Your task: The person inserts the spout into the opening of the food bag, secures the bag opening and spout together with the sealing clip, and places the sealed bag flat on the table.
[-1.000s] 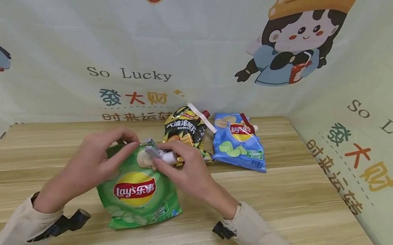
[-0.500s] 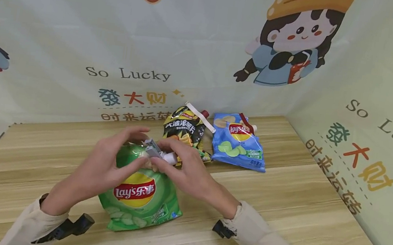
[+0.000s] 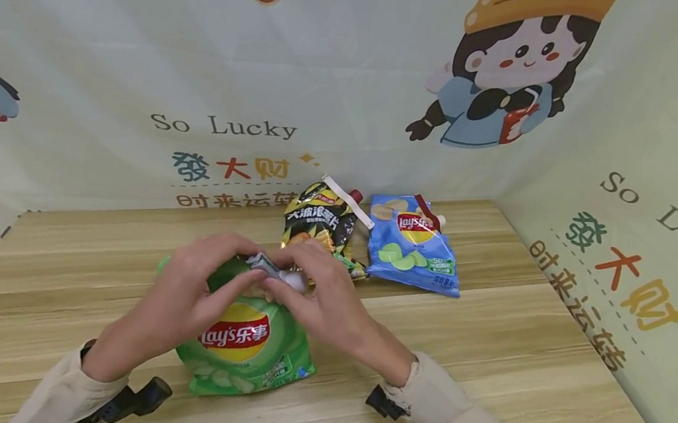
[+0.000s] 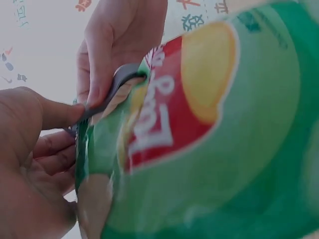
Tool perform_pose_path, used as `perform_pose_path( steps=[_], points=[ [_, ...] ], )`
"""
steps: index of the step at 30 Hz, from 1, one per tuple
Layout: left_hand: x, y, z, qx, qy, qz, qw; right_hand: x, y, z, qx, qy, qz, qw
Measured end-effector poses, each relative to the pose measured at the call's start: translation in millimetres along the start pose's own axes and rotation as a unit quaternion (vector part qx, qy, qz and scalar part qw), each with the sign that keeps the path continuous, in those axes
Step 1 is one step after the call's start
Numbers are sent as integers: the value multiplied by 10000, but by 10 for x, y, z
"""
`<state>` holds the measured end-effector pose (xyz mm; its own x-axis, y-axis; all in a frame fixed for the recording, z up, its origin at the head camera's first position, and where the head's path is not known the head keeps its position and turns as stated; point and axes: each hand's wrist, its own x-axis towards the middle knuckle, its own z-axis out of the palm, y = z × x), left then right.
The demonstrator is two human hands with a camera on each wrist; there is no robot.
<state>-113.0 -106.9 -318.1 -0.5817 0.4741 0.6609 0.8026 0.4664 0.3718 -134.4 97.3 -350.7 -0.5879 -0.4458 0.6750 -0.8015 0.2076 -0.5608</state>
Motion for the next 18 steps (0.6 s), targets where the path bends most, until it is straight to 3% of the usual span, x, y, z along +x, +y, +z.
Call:
perform_pose_path(
  steps=[11,18],
  points=[
    [14,41,92,27,323,35,9995,-12,3,4,-32,259,-121,9996],
    [-1,8,73,-19,332,-167,9993,4,37,5,107,104,43,9999]
  ],
)
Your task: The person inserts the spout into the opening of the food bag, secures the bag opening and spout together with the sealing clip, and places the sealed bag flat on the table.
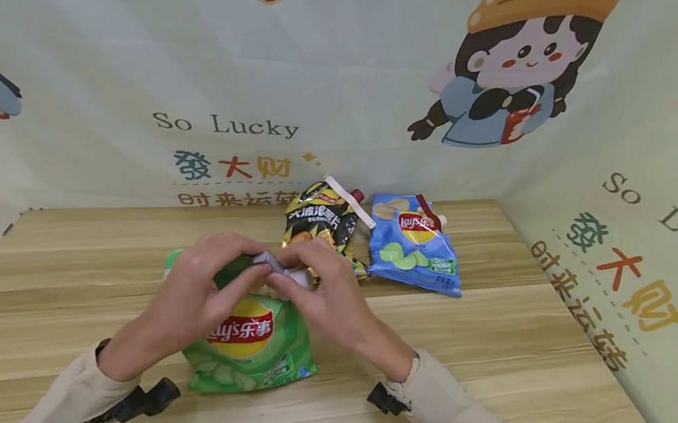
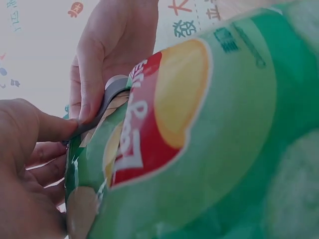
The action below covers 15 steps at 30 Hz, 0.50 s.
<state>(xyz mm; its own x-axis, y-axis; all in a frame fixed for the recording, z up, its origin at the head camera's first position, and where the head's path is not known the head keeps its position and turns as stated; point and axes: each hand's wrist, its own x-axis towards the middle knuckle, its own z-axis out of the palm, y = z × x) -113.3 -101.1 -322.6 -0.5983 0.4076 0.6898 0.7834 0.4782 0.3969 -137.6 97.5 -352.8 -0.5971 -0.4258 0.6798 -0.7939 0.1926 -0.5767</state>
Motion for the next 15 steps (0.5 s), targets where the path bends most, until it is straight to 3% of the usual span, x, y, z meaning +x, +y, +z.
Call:
perform_pose_path(
  steps=[5,11,15],
  points=[
    [-8,-58,-43,93,-7,-50,9999,34,21,-53,126,-761,659,9948],
    [7,-128,-129,304,106,-90,9994,57,106,-132,336,-1931,1622,9671],
    [25,-137,-188,386,-137,-258,9988,39,179,-134,414,-2149,1863,9578]
  ],
)
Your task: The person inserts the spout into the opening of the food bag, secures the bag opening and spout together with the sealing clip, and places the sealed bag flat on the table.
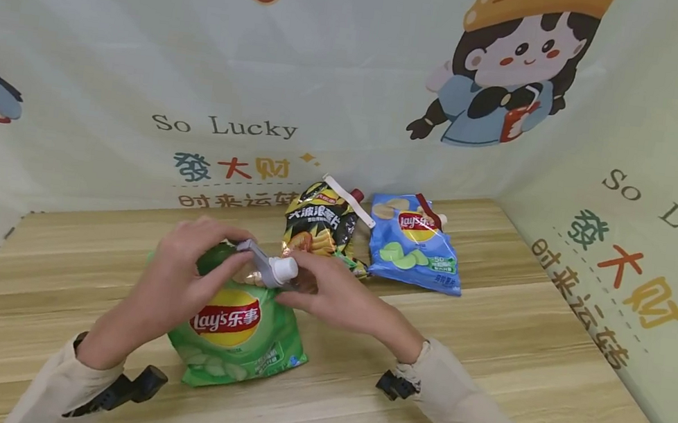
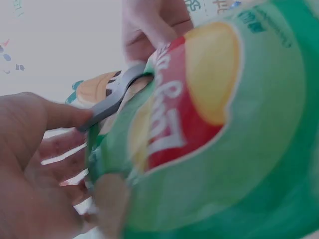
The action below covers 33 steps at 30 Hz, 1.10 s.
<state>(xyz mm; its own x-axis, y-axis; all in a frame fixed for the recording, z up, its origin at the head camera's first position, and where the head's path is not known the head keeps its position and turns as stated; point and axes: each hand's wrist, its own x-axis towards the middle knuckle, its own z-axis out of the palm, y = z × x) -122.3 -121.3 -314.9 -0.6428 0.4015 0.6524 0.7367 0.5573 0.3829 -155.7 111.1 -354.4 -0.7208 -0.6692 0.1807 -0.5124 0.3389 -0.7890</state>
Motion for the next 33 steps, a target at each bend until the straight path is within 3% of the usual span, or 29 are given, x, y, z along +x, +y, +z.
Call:
perform_pose_path(
  steps=[5,9,12,15,19,21,23,27,30,33],
  points=[
    [-110,-30,-144,119,-72,-468,9988,32,58,41,542,3,13,9985],
    [-419,-127,-245,158,297,-884,9955,68,58,86,698,29,-30,9976],
    [-716,-231,-280,-98,564,-1530,9866,92,38,116,802,58,-88,9967],
    [-1007,-325,-273,-778,284,-2474,9654,103,38,161,1042,70,-89,9945],
    [-1324,-386,-226,-1830,-518,-3350,9228,126,54,261,1485,116,20,9888],
    [-1404,-388,-186,-2132,-712,-3491,9097,152,55,308,1663,209,91,9858],
    [-1441,-386,-157,-2337,-745,-3483,9047,207,44,356,1814,340,142,9827],
    [-1455,-422,-136,-2318,-663,-3333,9115,352,-26,434,2107,641,320,9749],
    [-1459,-488,-171,-2376,-542,-3353,9100,441,-81,486,2353,775,506,9675],
    [-1447,-594,-242,-2307,-413,-3434,9095,477,-118,544,2104,841,606,9721]
  ],
)
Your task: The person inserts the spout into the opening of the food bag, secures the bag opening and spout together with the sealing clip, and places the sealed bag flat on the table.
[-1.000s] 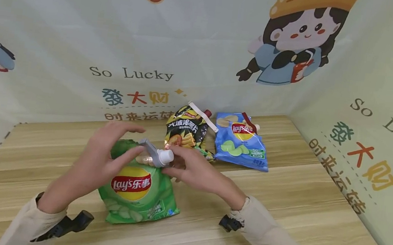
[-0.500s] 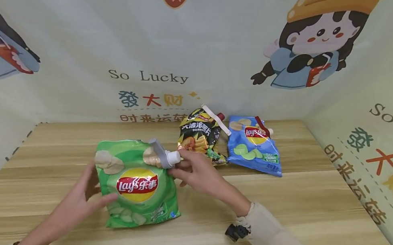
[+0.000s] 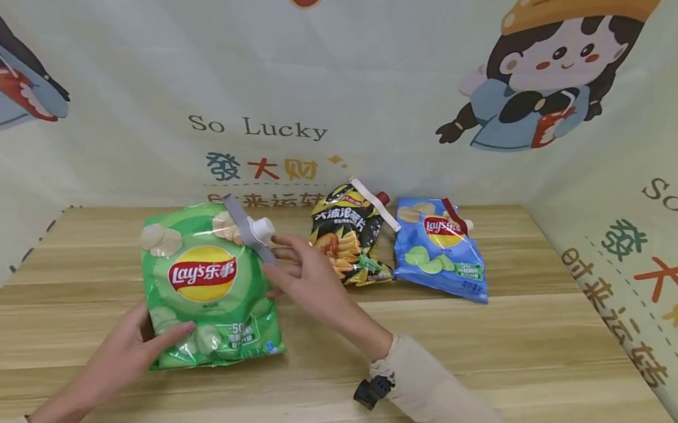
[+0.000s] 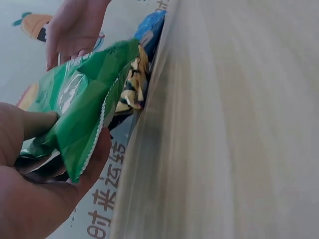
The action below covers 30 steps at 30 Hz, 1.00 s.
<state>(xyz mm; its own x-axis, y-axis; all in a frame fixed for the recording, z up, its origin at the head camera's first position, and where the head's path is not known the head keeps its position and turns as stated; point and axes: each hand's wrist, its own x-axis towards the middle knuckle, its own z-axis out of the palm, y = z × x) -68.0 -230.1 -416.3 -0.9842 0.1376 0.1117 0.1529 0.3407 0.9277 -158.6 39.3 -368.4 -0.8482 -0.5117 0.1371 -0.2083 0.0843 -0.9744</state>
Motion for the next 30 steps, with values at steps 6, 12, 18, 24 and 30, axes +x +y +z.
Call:
perform_pose_path(
  steps=[6,12,18,24,30],
  points=[
    [257,-70,-245,263,243,69,9993,6,57,96,-1642,-460,-223,9851],
    [611,-131,-379,137,301,-109,9994,147,133,225,-2976,-1127,-348,9474],
    [911,-272,-473,340,178,-585,9975,373,222,350,-3351,-1141,-183,9351],
    [964,-406,-522,738,6,-851,9936,444,361,394,-3440,-1552,142,9260],
    [893,-243,-602,1948,345,-321,9797,357,266,160,-3547,-1194,-318,9268]
  ],
)
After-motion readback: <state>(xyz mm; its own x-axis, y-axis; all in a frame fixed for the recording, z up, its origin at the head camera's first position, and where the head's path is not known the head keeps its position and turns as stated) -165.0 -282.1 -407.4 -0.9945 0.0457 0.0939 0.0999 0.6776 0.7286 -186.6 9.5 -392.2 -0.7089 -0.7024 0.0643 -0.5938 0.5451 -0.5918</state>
